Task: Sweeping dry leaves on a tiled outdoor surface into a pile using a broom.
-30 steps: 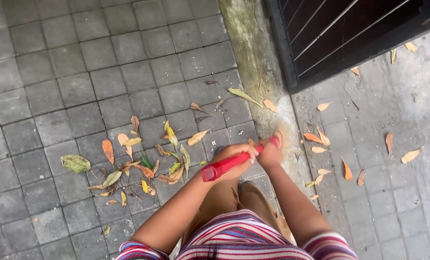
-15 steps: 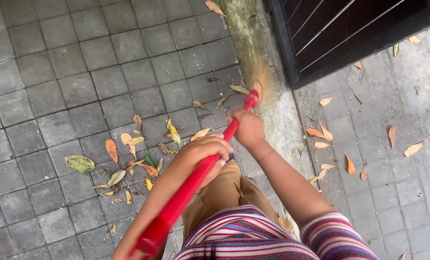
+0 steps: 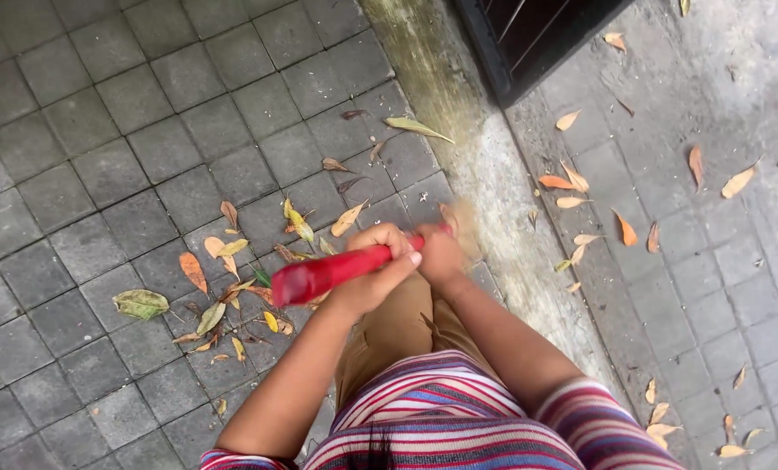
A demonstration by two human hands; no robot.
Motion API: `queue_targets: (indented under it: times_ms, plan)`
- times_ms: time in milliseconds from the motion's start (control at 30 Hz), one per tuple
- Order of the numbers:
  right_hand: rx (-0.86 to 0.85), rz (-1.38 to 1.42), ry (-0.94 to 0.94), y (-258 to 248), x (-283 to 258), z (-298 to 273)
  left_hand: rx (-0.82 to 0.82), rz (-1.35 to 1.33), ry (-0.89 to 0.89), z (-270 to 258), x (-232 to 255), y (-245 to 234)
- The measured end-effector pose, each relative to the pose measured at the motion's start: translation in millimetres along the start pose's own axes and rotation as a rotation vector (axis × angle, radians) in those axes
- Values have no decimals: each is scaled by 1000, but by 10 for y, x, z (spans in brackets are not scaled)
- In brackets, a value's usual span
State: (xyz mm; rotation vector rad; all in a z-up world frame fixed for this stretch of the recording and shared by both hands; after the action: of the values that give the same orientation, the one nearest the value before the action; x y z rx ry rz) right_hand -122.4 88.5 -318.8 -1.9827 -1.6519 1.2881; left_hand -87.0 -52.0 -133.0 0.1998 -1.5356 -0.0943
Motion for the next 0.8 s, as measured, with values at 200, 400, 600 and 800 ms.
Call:
queue_targets:
  times_ms: [200, 400, 600, 800]
  plan:
    - [494, 60, -364, -440, -450, 283, -164, 255, 222, 78, 546, 32]
    - [521, 37, -471, -780, -596, 233, -233, 276, 297, -12, 1085, 264]
    - [404, -92, -268, -504, -87, -341, -314, 65, 184, -51, 770, 274]
    - [288, -137, -152, 75, 273, 87, -192, -135, -36, 292, 271, 65]
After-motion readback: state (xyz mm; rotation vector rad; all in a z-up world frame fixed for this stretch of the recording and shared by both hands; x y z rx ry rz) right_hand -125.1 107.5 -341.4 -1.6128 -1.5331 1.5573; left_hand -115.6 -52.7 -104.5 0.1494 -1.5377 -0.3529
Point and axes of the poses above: each hand's wrist, its own z-axis towards the middle knuckle, its own y-axis out of the palm, x = y × z, the point moved 3 cm from there along z, towards the middle knuckle, and after that the axes turned 1 degree about -y, right-handed, at the moved point
